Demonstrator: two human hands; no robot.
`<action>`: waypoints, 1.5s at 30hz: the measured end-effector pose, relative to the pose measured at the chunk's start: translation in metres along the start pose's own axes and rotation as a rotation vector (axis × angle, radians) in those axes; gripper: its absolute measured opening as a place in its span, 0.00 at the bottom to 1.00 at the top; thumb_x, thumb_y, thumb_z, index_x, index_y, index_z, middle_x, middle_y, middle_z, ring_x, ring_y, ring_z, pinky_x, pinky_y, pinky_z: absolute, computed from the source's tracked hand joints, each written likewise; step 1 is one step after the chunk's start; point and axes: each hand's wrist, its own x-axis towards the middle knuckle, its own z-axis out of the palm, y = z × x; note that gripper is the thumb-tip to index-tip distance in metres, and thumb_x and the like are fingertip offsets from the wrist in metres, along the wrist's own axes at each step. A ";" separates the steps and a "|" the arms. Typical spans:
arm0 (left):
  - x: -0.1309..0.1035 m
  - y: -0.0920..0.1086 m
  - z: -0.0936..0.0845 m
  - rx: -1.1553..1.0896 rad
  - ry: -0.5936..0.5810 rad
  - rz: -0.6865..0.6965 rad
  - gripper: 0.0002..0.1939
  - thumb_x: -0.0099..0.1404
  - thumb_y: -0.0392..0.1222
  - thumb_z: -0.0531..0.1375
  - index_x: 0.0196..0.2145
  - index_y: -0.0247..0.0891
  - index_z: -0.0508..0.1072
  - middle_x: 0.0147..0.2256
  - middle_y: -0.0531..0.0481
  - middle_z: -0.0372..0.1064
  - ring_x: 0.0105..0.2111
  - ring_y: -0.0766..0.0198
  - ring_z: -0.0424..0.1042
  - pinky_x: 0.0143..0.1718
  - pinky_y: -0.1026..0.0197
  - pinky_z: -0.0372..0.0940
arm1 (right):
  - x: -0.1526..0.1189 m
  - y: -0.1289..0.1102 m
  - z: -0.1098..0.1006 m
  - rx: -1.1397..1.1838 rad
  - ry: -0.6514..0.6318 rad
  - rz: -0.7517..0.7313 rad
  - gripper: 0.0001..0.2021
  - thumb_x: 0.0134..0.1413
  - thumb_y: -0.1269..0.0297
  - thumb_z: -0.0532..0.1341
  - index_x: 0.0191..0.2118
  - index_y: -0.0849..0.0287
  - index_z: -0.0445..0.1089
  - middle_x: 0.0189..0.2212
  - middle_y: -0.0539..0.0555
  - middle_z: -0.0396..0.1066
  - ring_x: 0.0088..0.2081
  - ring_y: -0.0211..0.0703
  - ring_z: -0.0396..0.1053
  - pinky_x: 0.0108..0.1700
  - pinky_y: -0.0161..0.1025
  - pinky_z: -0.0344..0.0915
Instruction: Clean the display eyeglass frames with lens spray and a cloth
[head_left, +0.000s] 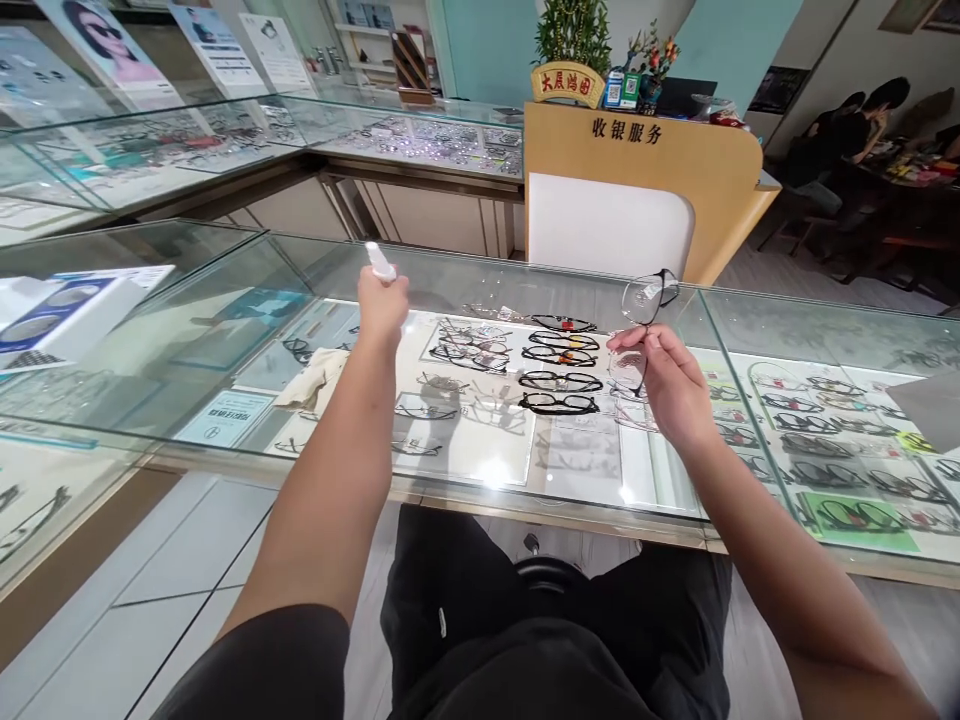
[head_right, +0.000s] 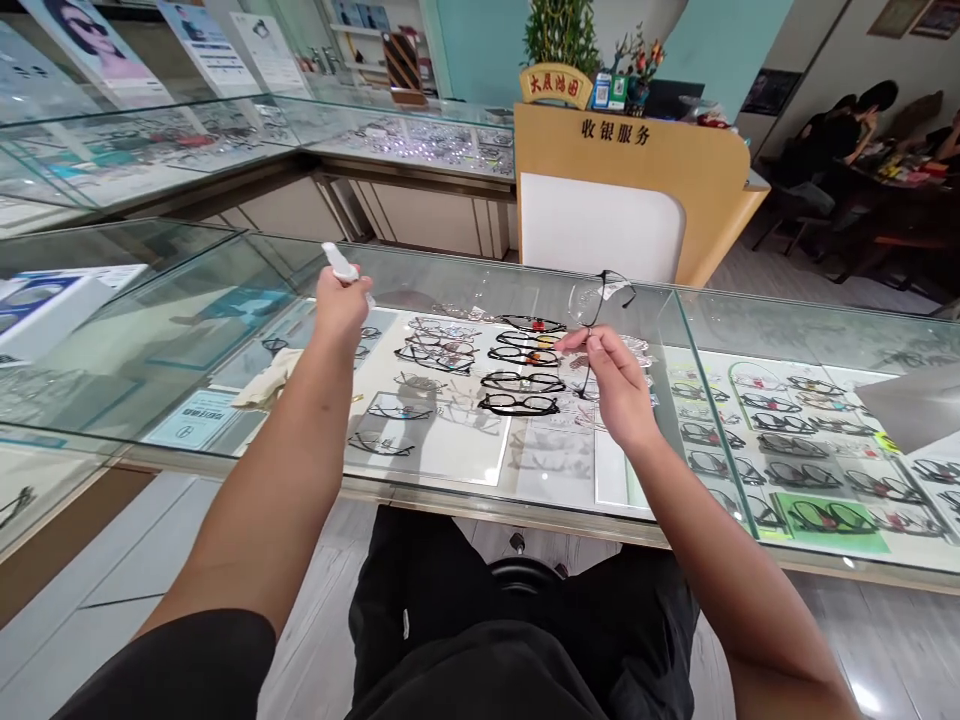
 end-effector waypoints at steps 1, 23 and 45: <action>0.002 -0.007 0.000 0.010 0.007 -0.041 0.12 0.68 0.32 0.62 0.49 0.36 0.71 0.46 0.43 0.74 0.46 0.55 0.74 0.54 0.51 0.70 | 0.000 0.001 0.000 0.008 -0.001 0.001 0.14 0.77 0.47 0.59 0.45 0.48 0.77 0.47 0.54 0.82 0.54 0.50 0.79 0.58 0.50 0.74; -0.038 0.031 -0.059 0.387 0.236 0.001 0.39 0.62 0.29 0.67 0.69 0.38 0.63 0.67 0.31 0.65 0.66 0.42 0.68 0.68 0.42 0.64 | -0.006 -0.009 -0.006 0.079 0.026 0.061 0.12 0.74 0.50 0.65 0.43 0.48 0.82 0.46 0.52 0.82 0.55 0.51 0.78 0.60 0.49 0.69; -0.050 -0.004 -0.156 1.227 -0.419 -0.079 0.14 0.68 0.51 0.63 0.41 0.40 0.84 0.48 0.34 0.84 0.51 0.37 0.79 0.47 0.50 0.69 | -0.012 -0.025 0.001 0.193 -0.009 0.152 0.11 0.72 0.52 0.66 0.40 0.48 0.82 0.44 0.53 0.82 0.48 0.49 0.77 0.49 0.45 0.72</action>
